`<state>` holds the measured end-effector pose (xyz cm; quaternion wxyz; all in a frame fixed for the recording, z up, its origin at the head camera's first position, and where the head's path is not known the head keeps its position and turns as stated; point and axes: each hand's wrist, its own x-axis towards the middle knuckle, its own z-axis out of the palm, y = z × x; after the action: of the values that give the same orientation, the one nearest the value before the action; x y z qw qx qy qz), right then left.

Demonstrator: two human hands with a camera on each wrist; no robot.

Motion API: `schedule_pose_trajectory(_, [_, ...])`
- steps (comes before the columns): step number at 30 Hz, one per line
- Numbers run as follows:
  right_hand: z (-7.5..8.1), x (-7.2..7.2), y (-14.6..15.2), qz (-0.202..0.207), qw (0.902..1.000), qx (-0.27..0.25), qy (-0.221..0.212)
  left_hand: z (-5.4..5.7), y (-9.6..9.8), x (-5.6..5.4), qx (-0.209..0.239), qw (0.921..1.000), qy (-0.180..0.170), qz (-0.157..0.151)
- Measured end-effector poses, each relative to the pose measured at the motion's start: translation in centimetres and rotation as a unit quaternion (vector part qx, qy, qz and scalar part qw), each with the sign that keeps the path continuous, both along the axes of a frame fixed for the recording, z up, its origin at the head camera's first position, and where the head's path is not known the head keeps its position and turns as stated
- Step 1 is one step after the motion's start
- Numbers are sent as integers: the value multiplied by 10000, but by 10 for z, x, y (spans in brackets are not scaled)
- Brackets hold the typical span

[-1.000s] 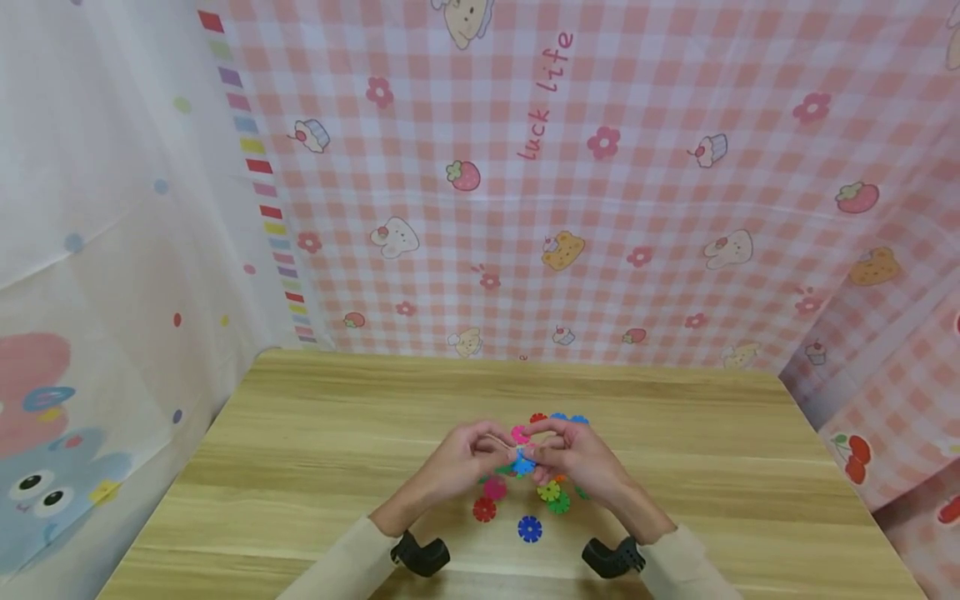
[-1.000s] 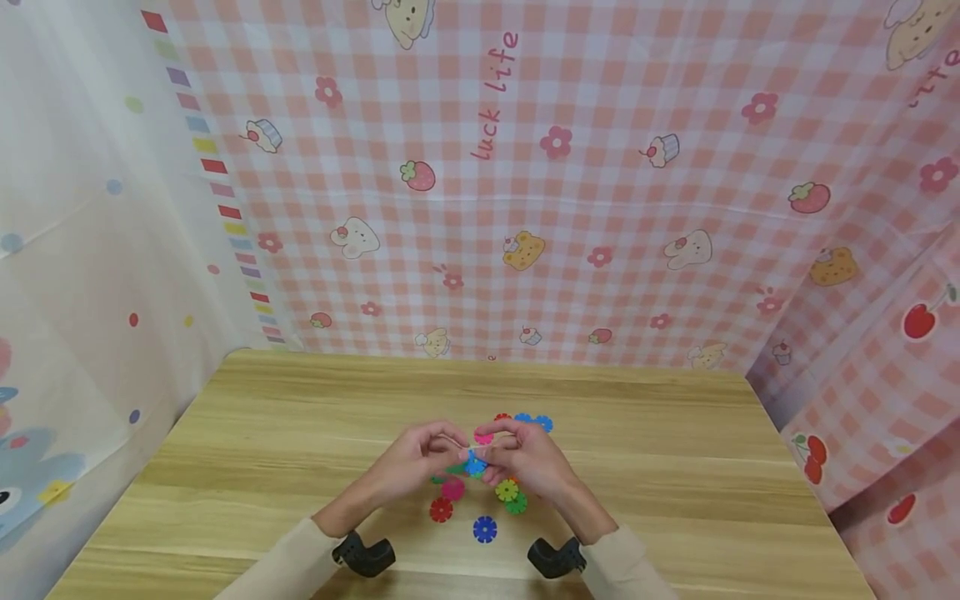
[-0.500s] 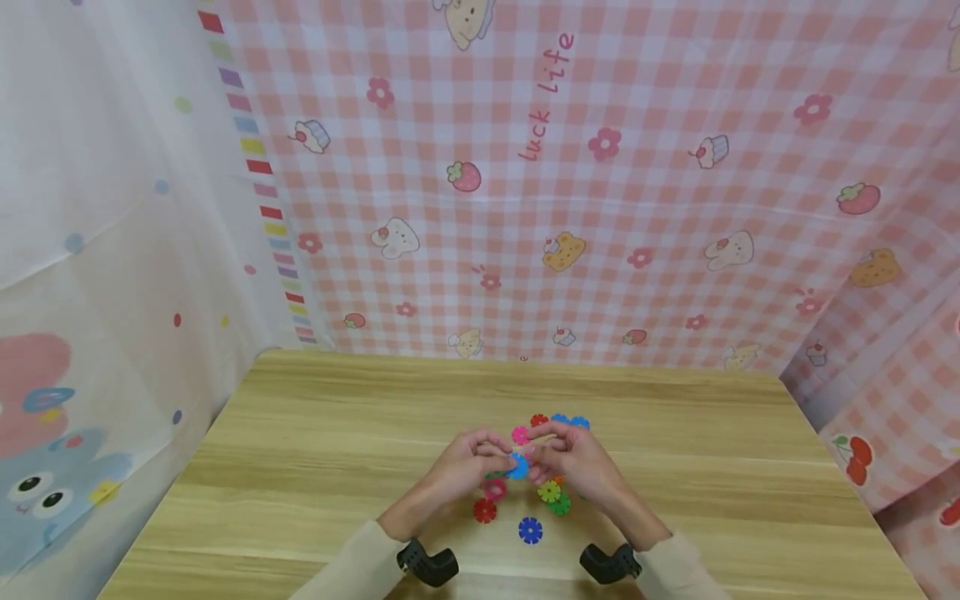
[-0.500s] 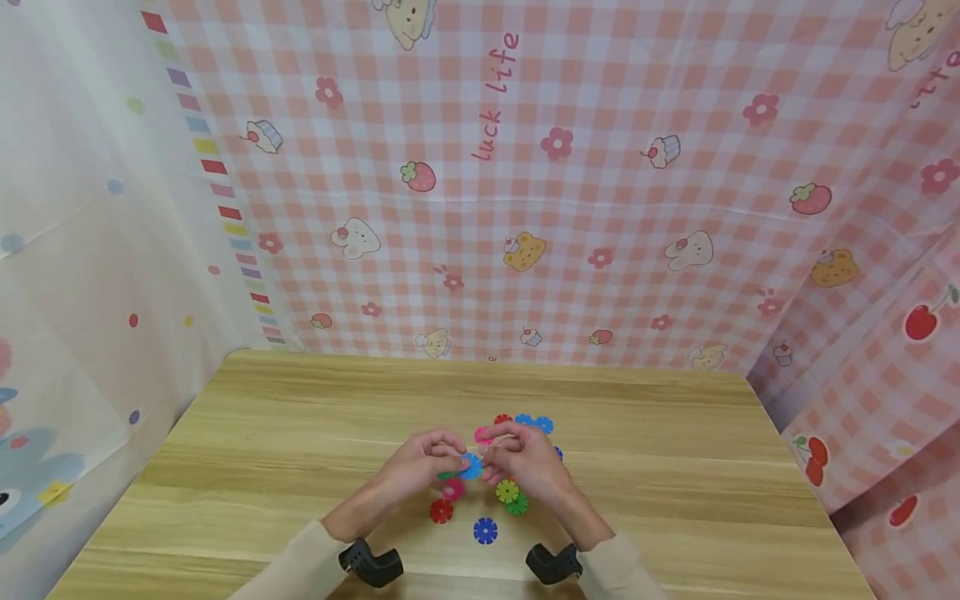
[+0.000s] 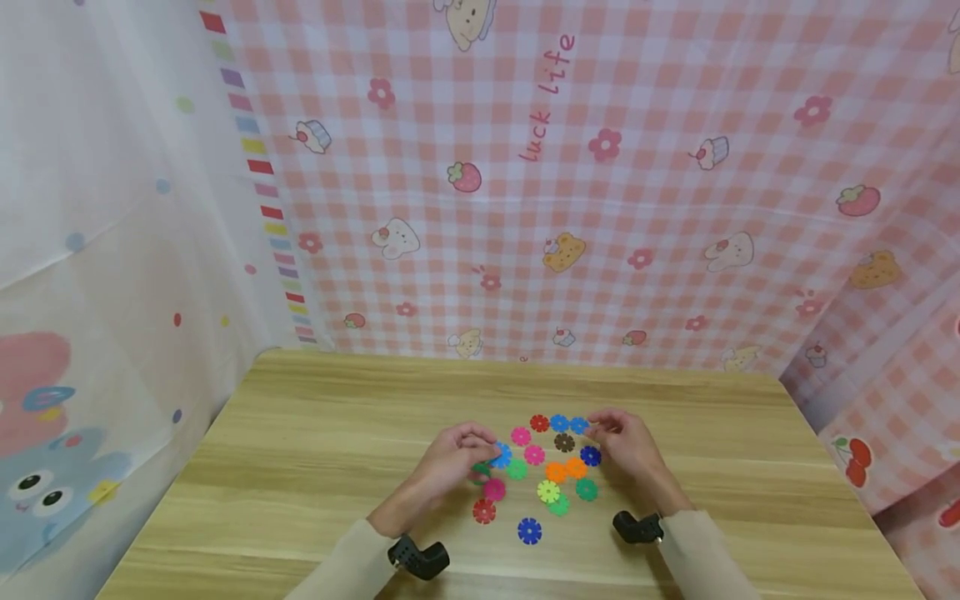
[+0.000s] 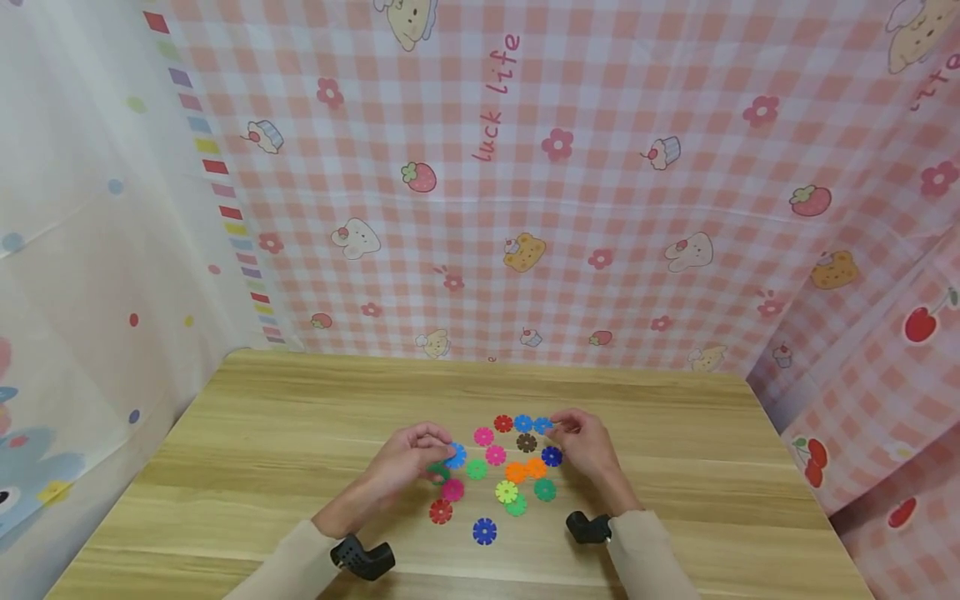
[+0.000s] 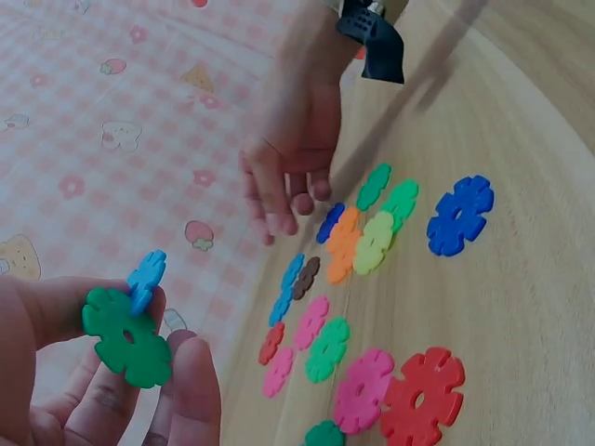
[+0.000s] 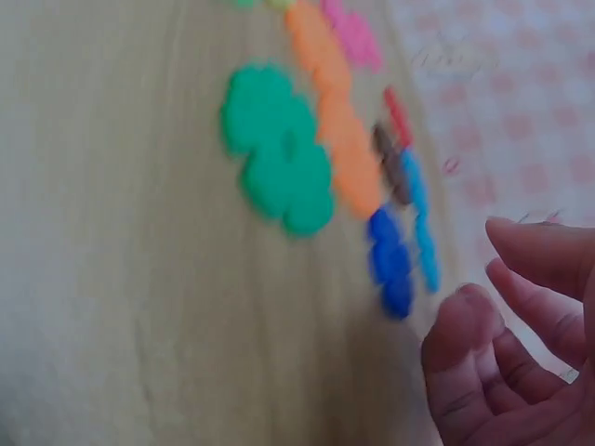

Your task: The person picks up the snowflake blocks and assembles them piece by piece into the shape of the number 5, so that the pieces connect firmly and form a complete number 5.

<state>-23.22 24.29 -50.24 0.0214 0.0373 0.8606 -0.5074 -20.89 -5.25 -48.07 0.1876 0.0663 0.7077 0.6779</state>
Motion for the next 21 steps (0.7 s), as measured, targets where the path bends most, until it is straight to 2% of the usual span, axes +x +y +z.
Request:
schedule_pose_trajectory(8, [-11, -14, 4, -37, 9993, 93, -352, 4, -4, -3, -131, 9998, 170, -43])
schedule_pose_trajectory(13, [-11, -21, 5, -43, 9994, 41, -332, 11, -5, -5, -212, 9992, 336, -46])
schedule_pose_trajectory(17, [-14, -22, 5, -4, 9995, 205, -251, 13, -5, -4, -219, 9991, 365, -41])
schedule_pose_trajectory(21, [-19, -18, 3, -104, 9991, 361, -180, 9, -5, -2, -202, 9992, 338, -96])
